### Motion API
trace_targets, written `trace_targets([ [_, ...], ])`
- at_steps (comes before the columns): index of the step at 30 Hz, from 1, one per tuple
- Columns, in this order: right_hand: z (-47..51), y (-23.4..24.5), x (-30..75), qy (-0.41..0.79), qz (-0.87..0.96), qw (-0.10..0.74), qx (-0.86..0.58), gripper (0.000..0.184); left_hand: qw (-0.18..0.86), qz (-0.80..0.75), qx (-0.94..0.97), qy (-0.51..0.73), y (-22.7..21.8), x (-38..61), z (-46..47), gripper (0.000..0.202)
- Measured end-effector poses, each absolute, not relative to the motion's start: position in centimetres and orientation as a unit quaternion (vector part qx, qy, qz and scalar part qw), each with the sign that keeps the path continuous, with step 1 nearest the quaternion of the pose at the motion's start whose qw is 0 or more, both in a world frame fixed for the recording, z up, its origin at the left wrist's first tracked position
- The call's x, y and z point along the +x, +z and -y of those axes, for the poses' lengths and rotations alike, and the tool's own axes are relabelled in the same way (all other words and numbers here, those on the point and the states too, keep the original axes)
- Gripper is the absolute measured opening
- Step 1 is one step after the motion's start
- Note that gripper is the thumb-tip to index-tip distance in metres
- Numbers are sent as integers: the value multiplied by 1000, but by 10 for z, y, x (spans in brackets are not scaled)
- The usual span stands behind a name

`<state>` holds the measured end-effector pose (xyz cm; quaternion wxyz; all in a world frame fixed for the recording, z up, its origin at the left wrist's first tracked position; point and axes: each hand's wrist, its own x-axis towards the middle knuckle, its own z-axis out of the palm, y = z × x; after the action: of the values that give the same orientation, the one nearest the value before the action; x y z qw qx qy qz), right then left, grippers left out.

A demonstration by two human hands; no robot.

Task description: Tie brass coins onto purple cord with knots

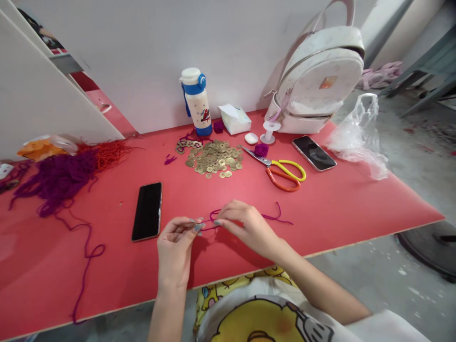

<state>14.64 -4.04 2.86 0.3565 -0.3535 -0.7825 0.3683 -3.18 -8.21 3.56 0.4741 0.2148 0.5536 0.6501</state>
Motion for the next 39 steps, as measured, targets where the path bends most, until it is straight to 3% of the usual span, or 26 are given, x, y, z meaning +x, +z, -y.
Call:
trace_targets([
  [7, 30, 33, 200, 241, 851, 273, -377, 41, 261, -644, 308, 650, 39, -62, 96, 19],
  [11, 27, 32, 234, 221, 837, 256, -431, 39, 128, -665, 313, 666, 48, -81, 99, 20],
  [17, 24, 25, 274, 251, 759, 299, -521, 23, 36, -676, 273, 683, 55, -105, 96, 23],
  [26, 19, 10, 291, 294, 671, 325, -598, 19, 22, -649, 232, 724, 45, -130, 88, 25],
  [32, 15, 11, 284, 286, 648, 308, -635, 23, 1, -675, 293, 677, 44, -120, 91, 19],
  [35, 16, 18, 261, 257, 669, 319, -621, 22, 42, -670, 413, 615, 44, -94, 95, 10],
  [39, 19, 33, 215, 255, 740, 329, -528, 22, 189, -622, 564, 510, 44, -45, 93, 12],
])
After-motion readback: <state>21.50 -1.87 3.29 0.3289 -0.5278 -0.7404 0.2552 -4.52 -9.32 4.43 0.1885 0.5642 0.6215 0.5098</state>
